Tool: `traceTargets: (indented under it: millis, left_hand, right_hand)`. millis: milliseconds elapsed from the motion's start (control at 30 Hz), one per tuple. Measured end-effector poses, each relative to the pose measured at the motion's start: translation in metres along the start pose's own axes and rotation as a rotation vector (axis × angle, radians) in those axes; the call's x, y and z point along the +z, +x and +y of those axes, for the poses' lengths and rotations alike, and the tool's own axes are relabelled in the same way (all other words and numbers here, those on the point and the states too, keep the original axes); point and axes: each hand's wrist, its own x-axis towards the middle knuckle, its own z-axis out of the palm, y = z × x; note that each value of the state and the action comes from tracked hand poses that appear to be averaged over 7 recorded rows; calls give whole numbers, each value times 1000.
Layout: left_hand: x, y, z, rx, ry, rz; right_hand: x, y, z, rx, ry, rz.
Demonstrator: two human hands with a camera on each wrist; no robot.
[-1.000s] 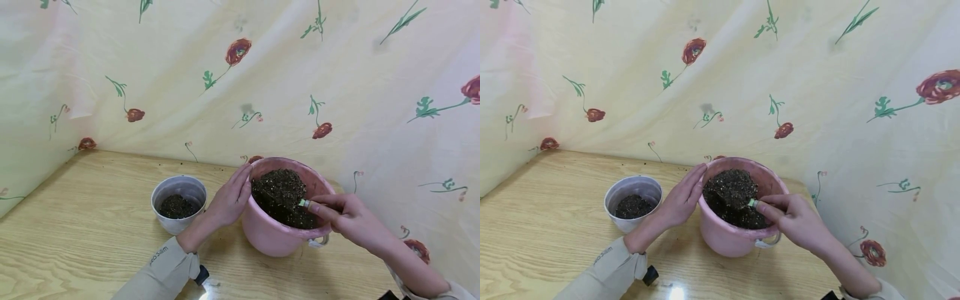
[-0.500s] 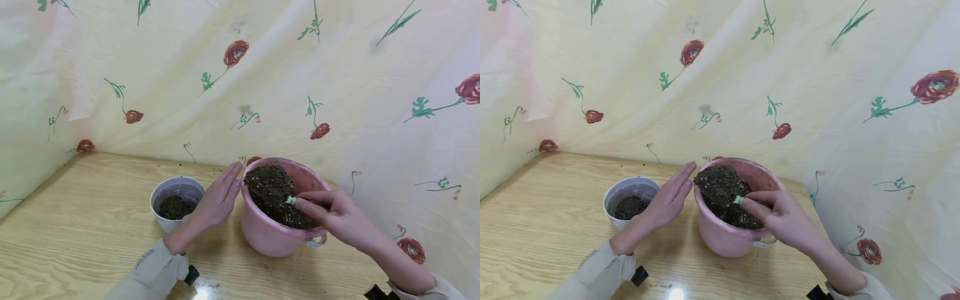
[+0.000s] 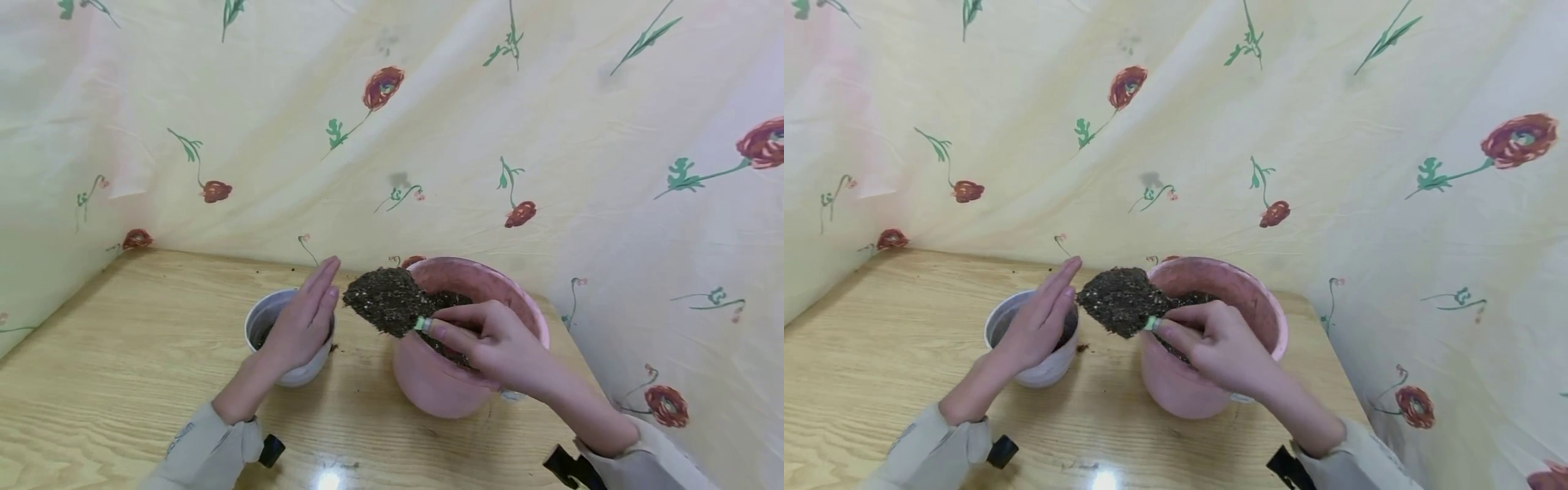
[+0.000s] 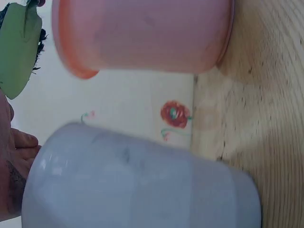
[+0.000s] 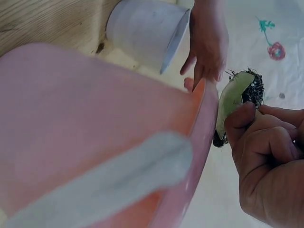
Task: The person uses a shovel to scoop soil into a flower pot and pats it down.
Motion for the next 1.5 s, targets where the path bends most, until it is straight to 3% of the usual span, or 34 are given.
traceTargets:
  millis: [100, 400, 667, 1200, 1500]
  left_hand:
    - [-10, -4, -7, -10, 7, 37]
    - [-36, -12, -27, -68, 21, 148]
    - [-53, -19, -43, -124, 9, 202]
    - [-50, -22, -59, -176, -7, 182]
    - [-44, -20, -61, -203, 11, 127]
  right_hand:
    - [9, 10, -6, -24, 5, -24]
    - [32, 34, -20, 12, -23, -50]
    - [55, 51, -24, 43, 2, -51]
    - [110, 76, -13, 201, 61, -41]
    - [119, 81, -4, 177, -72, -70]
